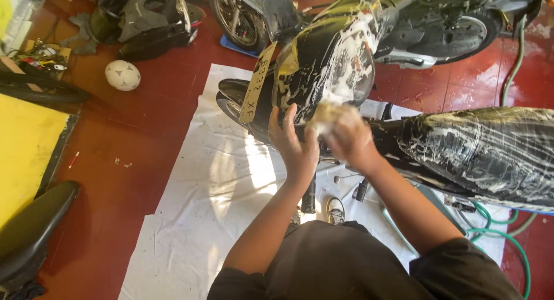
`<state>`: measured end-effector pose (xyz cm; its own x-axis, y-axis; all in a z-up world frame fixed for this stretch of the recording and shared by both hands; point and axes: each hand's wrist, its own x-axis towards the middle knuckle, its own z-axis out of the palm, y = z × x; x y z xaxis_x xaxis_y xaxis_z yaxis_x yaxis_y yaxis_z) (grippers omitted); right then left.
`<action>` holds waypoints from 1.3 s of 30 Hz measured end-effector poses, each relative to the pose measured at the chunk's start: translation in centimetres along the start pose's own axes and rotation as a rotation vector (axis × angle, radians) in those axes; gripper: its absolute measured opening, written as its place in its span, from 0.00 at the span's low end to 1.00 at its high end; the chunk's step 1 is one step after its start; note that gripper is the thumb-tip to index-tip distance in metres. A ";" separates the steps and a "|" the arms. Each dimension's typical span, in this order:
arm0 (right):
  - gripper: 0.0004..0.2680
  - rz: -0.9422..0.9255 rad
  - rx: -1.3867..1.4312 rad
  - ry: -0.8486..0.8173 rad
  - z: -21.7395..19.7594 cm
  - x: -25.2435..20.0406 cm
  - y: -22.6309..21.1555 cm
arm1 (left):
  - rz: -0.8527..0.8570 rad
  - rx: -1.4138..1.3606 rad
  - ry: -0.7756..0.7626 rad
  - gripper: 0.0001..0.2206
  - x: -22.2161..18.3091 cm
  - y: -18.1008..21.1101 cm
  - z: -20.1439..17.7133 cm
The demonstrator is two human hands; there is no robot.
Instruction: The person washes a motorcycle using a sponge and soapy water. They scrub the frame, wheels, seat, and front fairing, repeatedly dipping the sponge into a basin of soapy water to continue cleaning different parts of the bike.
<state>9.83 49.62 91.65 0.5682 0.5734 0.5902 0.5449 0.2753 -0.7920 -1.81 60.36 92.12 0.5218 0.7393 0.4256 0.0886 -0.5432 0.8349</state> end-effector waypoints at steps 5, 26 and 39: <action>0.05 -0.308 -0.754 0.279 -3.3 1.0 8.5 | -0.037 0.014 -0.092 0.30 0.6 1.4 -1.0; 0.05 0.108 0.239 -0.036 0.7 -2.6 -1.7 | -0.579 -0.364 -0.143 0.43 -0.4 -1.5 -1.5; 0.08 -0.108 -0.851 -0.052 2.3 -1.2 -0.9 | -0.617 -0.463 -0.244 0.42 1.6 0.9 -3.1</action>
<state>7.31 50.44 91.29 0.4690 0.6178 0.6311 0.8832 -0.3303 -0.3330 -3.58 62.28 94.60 0.6688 0.7153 -0.2025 0.0884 0.1940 0.9770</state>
